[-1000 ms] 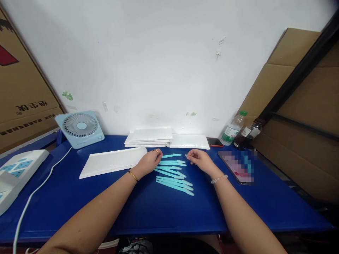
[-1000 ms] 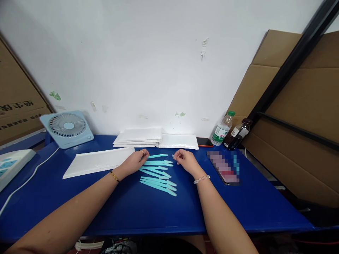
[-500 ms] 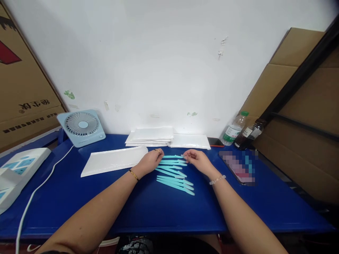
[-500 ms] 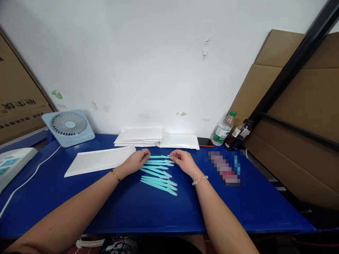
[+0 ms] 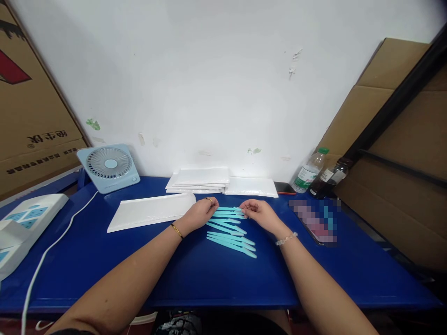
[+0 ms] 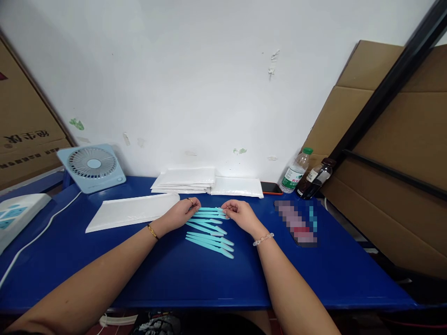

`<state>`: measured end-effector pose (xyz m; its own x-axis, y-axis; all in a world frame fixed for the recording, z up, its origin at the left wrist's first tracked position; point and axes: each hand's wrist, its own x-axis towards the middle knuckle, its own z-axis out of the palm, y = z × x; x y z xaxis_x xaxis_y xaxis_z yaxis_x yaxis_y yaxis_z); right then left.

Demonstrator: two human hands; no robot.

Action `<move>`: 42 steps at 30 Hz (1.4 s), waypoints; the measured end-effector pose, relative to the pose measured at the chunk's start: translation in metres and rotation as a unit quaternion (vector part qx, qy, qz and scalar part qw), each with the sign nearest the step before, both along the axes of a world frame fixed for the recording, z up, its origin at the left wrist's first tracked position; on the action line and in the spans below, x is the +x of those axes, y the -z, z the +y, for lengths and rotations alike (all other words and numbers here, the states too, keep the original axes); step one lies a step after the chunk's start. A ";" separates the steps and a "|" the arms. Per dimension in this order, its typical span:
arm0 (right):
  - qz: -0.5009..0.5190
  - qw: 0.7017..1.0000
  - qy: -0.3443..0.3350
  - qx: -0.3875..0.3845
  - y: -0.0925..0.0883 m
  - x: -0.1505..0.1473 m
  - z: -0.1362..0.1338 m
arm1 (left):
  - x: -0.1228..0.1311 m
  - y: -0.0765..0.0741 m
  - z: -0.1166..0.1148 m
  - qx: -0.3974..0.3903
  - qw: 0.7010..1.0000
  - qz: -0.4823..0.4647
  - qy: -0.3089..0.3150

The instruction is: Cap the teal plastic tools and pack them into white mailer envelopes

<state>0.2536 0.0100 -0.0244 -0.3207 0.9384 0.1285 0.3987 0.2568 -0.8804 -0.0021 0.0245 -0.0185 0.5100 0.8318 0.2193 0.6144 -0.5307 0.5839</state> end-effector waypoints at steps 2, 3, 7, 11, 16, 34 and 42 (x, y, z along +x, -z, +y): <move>-0.013 1.000 -0.010 -0.008 0.001 -0.003 0.000 | 0.001 -0.001 -0.002 0.003 1.000 0.012 0.018; -0.028 1.000 -0.009 -0.004 0.001 -0.004 -0.001 | 0.001 -0.002 -0.003 0.008 1.000 0.022 0.020; -0.129 0.988 0.004 0.081 -0.003 -0.006 -0.008 | 0.002 -0.002 -0.010 0.047 0.996 0.069 0.019; -0.241 0.963 -0.069 0.093 -0.011 -0.012 -0.025 | 0.005 -0.001 -0.020 0.063 0.985 0.148 0.063; -0.316 0.935 -0.125 0.107 -0.021 -0.027 -0.044 | 0.015 -0.001 -0.029 0.092 0.968 0.226 0.058; -0.507 0.837 -0.059 0.197 -0.014 -0.060 -0.049 | 0.033 -0.007 -0.041 0.158 0.938 0.298 0.076; -0.503 0.849 -0.031 0.157 -0.018 -0.024 -0.032 | -0.071 -0.038 0.001 0.000 0.946 0.301 -0.123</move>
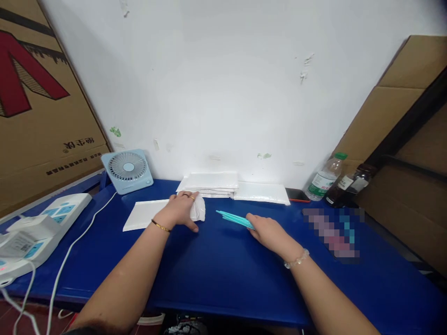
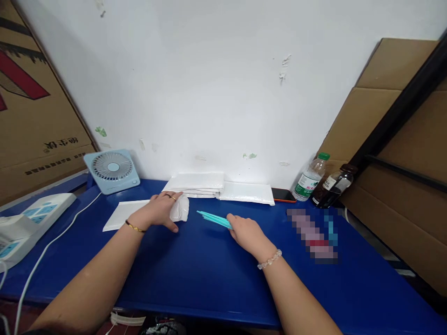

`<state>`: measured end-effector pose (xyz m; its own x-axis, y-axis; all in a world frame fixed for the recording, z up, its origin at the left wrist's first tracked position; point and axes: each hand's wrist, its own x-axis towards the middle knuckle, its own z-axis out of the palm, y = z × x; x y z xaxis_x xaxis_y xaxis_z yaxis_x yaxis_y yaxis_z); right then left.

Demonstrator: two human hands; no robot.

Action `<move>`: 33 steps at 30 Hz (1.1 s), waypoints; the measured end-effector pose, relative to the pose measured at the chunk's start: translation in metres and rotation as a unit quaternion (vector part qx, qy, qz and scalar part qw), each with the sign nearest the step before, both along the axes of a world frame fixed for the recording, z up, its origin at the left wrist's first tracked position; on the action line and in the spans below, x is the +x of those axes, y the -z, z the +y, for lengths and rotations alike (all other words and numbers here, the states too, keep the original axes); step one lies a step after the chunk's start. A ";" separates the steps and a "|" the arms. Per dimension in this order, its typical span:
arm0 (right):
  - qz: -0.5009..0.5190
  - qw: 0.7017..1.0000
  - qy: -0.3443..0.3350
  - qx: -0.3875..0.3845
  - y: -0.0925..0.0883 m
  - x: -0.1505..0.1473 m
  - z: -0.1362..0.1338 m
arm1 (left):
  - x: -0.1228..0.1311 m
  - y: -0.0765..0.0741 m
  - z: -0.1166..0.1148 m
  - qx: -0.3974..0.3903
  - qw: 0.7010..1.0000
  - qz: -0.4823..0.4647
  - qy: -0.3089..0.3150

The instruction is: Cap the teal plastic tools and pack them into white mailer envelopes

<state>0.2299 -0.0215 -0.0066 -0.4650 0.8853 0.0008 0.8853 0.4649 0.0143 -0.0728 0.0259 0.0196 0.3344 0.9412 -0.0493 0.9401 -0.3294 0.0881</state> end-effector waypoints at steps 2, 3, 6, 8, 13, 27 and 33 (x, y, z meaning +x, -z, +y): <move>0.011 1.000 0.015 0.001 -0.002 0.010 0.004 | -0.022 0.003 0.012 -0.071 0.995 0.035 -0.065; 0.015 1.000 0.021 0.002 -0.003 0.013 0.005 | -0.028 0.005 0.016 -0.083 0.994 0.036 -0.064; 0.024 0.999 0.021 -0.002 -0.004 0.016 0.005 | -0.025 0.008 0.018 -0.061 0.998 0.004 -0.012; 0.034 0.999 0.009 -0.010 -0.004 0.015 0.004 | -0.014 0.004 0.013 -0.033 0.998 -0.036 0.033; 0.096 0.995 -0.028 0.003 -0.017 0.015 -0.002 | 0.003 -0.020 -0.004 -0.037 0.972 -0.220 0.073; 0.133 0.983 -0.123 0.023 -0.185 -0.008 -0.040 | 0.033 -0.028 -0.042 -0.323 0.558 -0.724 0.246; 0.001 0.992 -0.109 0.068 -0.208 -0.010 -0.033 | 0.043 -0.029 -0.050 -0.369 0.530 -0.715 0.269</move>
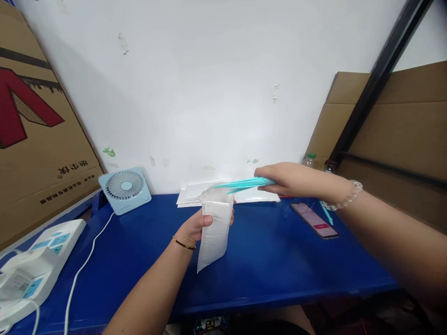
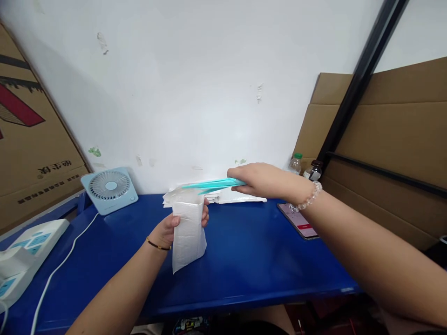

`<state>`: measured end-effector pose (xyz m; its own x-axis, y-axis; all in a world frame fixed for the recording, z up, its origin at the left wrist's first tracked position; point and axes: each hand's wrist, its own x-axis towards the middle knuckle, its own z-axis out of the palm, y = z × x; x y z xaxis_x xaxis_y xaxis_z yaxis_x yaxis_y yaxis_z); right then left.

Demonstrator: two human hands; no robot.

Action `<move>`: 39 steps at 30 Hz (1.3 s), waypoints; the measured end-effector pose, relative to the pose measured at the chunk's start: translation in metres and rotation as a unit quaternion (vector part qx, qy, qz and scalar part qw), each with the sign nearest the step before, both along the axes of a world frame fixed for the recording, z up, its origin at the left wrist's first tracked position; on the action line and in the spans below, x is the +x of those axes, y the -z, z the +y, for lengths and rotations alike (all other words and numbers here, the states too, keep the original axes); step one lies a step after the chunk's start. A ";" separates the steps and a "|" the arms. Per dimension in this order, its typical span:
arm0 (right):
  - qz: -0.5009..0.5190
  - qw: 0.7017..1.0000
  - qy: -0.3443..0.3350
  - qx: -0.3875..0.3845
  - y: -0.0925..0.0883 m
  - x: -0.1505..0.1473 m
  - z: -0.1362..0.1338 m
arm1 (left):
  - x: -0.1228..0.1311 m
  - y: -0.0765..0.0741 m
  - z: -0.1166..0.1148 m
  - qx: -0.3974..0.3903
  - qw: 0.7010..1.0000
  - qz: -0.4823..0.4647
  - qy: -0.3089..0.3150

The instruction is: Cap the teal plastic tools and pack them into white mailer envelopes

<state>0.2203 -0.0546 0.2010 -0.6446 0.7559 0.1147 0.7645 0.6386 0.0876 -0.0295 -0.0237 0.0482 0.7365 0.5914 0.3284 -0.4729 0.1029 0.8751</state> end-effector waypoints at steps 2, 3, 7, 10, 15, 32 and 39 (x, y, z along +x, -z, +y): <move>-0.030 0.999 0.004 0.015 -0.003 -0.001 0.000 | -0.002 -0.001 0.000 0.009 1.000 0.016 -0.008; -0.039 0.999 0.010 0.020 -0.005 -0.003 0.000 | -0.003 -0.001 0.000 0.011 1.000 0.025 -0.014; -0.036 0.999 0.036 0.014 -0.023 -0.015 -0.001 | 0.001 0.003 0.000 0.008 0.997 0.066 -0.049; 0.018 0.999 0.043 0.020 -0.036 -0.030 0.006 | 0.006 0.006 -0.001 0.019 0.993 0.093 -0.069; 0.025 0.999 0.033 0.016 -0.029 -0.076 0.032 | 0.010 0.008 -0.002 0.056 0.991 0.105 -0.068; 0.071 0.988 -0.065 -0.118 -0.042 -0.079 0.034 | 0.007 0.002 -0.002 0.028 0.999 0.023 0.011; 0.223 0.952 0.043 -0.208 0.012 -0.042 0.049 | 0.000 0.019 0.025 -0.053 0.987 0.111 -0.107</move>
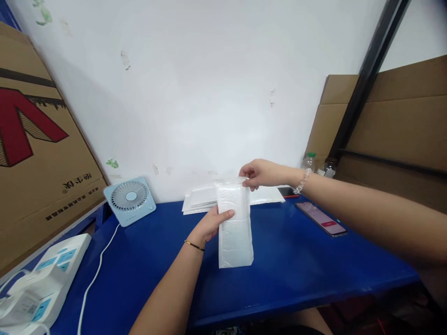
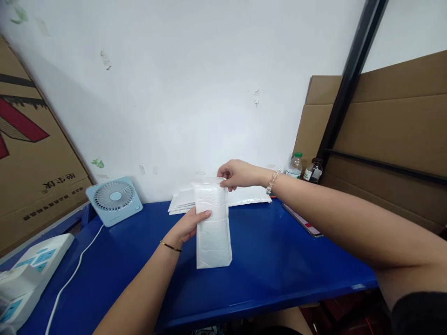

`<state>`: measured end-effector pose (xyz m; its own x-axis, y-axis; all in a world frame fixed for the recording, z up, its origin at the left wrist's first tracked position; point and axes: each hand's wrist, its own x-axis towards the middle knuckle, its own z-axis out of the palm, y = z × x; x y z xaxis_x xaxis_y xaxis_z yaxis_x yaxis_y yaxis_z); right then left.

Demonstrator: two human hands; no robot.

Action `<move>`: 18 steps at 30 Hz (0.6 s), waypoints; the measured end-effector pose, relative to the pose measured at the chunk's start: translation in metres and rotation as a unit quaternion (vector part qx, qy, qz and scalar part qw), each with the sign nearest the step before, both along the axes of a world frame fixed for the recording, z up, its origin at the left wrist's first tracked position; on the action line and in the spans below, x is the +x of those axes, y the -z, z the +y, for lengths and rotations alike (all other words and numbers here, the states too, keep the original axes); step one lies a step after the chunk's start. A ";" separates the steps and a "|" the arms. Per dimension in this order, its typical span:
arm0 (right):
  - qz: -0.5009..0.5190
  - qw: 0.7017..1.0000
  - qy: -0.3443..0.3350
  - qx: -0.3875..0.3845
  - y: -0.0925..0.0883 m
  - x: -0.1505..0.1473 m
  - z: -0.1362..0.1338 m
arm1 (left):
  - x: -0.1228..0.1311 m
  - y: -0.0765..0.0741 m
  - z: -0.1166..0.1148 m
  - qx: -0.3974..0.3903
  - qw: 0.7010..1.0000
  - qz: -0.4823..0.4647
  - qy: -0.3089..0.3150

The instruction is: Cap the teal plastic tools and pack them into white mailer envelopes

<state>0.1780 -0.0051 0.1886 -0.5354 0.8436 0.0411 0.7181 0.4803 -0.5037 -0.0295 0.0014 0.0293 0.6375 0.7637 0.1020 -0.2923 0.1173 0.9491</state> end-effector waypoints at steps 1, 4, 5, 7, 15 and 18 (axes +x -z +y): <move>0.026 1.000 0.011 -0.005 0.006 0.005 0.003 | -0.001 0.004 0.005 -0.012 1.000 0.010 -0.017; 0.107 0.994 -0.031 0.005 0.020 0.016 0.008 | 0.000 0.016 0.016 -0.063 0.998 -0.010 -0.008; 0.129 0.990 -0.057 0.020 0.025 0.018 0.008 | 0.000 0.018 0.017 -0.085 0.996 -0.023 0.004; 0.156 0.981 -0.100 0.050 0.037 0.018 0.009 | 0.002 0.020 0.016 -0.122 0.991 -0.042 0.039; 0.318 0.948 -0.015 -0.007 0.088 -0.008 0.067 | -0.015 0.019 0.025 -0.236 0.957 -0.167 0.009; 0.306 0.944 0.127 -0.002 0.112 -0.019 0.111 | -0.024 0.026 0.042 -0.277 0.921 -0.249 -0.116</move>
<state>0.1591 0.1056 0.0762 -0.1933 0.9420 0.2742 0.3846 0.3299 -0.8621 -0.0533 0.0431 0.0035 0.4302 0.8960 -0.1098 -0.7528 0.4232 0.5041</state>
